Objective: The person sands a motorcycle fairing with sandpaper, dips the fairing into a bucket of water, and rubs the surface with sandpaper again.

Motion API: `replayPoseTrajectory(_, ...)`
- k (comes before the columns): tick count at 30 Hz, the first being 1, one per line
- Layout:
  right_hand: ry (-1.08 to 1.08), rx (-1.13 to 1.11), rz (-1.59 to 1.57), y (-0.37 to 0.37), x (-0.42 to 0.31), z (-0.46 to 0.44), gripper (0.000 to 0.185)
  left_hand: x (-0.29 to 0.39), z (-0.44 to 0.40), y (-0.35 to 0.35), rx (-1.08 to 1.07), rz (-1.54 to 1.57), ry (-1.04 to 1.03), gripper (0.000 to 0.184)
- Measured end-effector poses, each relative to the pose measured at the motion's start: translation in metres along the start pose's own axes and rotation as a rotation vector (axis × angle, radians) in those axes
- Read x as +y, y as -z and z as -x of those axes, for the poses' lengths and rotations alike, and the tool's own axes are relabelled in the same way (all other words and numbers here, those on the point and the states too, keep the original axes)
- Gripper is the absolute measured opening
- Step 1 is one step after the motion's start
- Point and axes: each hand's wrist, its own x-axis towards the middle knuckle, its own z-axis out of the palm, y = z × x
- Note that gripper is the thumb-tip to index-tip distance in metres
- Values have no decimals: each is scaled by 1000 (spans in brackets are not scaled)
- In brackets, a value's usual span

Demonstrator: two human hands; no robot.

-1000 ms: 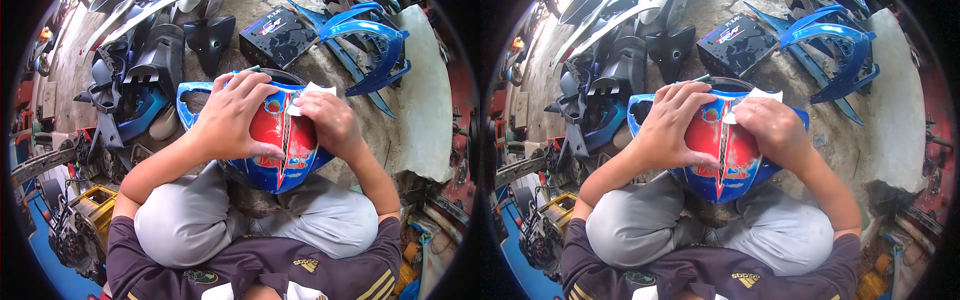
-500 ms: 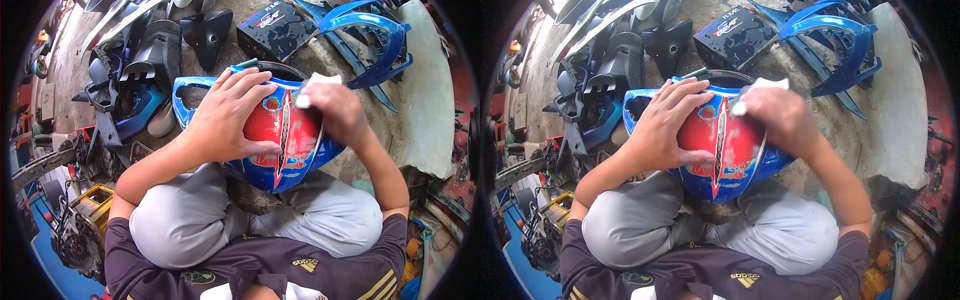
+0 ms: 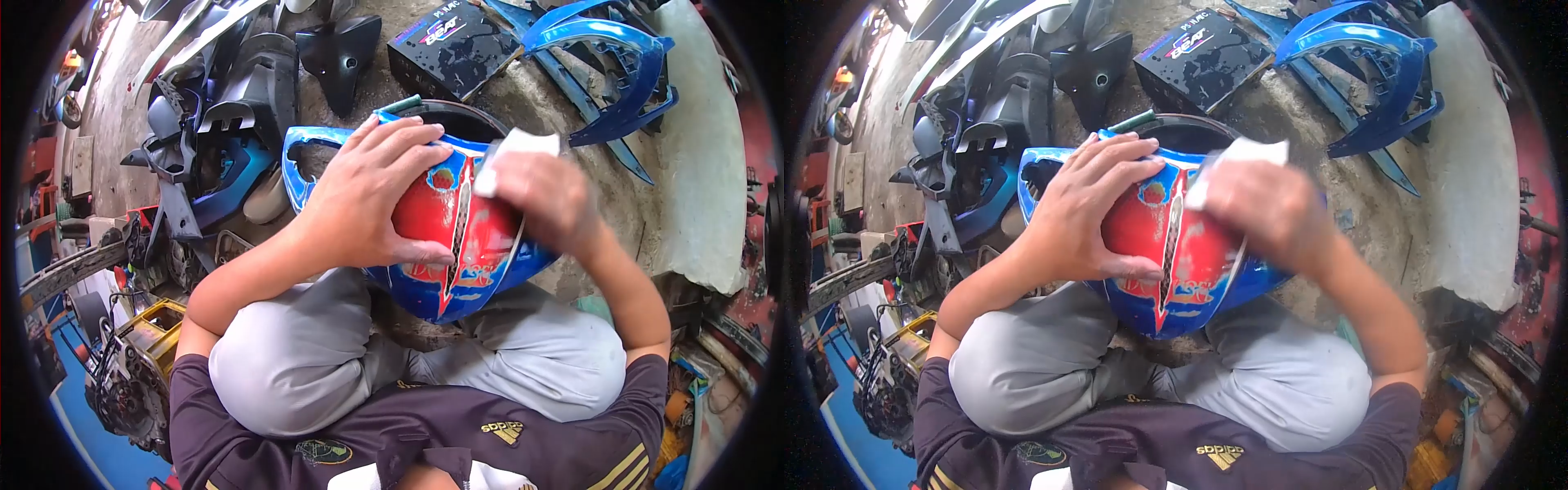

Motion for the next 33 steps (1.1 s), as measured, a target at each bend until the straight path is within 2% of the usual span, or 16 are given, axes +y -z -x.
replayPoseTrajectory(2,88,-74,-39,8,-33,-13,25,-1,2,-1,14,0,2,110)
replayPoseTrajectory(4,56,-14,19,-1,-2,-3,30,-4,1,-3,32,-10,-2,110)
replayPoseTrajectory(6,-11,-68,109,8,3,-2,33,-2,1,-2,22,-13,1,111)
replayPoseTrajectory(8,31,-131,90,7,-32,-9,33,-1,1,-2,11,-10,5,111)
replayPoseTrajectory(9,19,-170,92,7,-34,-8,34,-1,1,-2,20,-13,4,111)
replayPoseTrajectory(10,-28,-99,53,4,-20,-11,35,-3,1,-3,27,-16,2,110)
replayPoseTrajectory(12,-135,-146,161,9,9,-12,36,-2,3,-4,24,-10,-1,109)
replayPoseTrajectory(16,-46,-147,13,10,-33,-18,41,-1,1,-2,26,-6,-4,110)
replayPoseTrajectory(19,-209,-170,77,12,9,-11,38,-2,0,-3,44,-15,-16,111)
replayPoseTrajectory(22,-51,-188,-63,10,-36,-17,40,0,0,-1,27,-11,-8,112)
replayPoseTrajectory(23,-38,-168,-17,10,-31,-17,41,-1,1,-2,36,-12,-16,111)
replayPoseTrajectory(24,-77,-124,97,4,-6,-8,40,-2,1,-3,45,-14,-27,111)
replayPoseTrajectory(26,-122,-174,158,12,13,-5,39,-2,1,-4,49,-15,-31,110)
replayPoseTrajectory(29,-53,-163,-30,8,-33,-16,41,0,1,-2,37,-11,-23,110)
replayPoseTrajectory(32,-149,-141,119,9,16,-5,40,-2,1,-3,42,-11,-30,111)
replayPoseTrajectory(33,-110,-123,152,8,10,-4,40,0,1,-3,36,-17,-26,111)
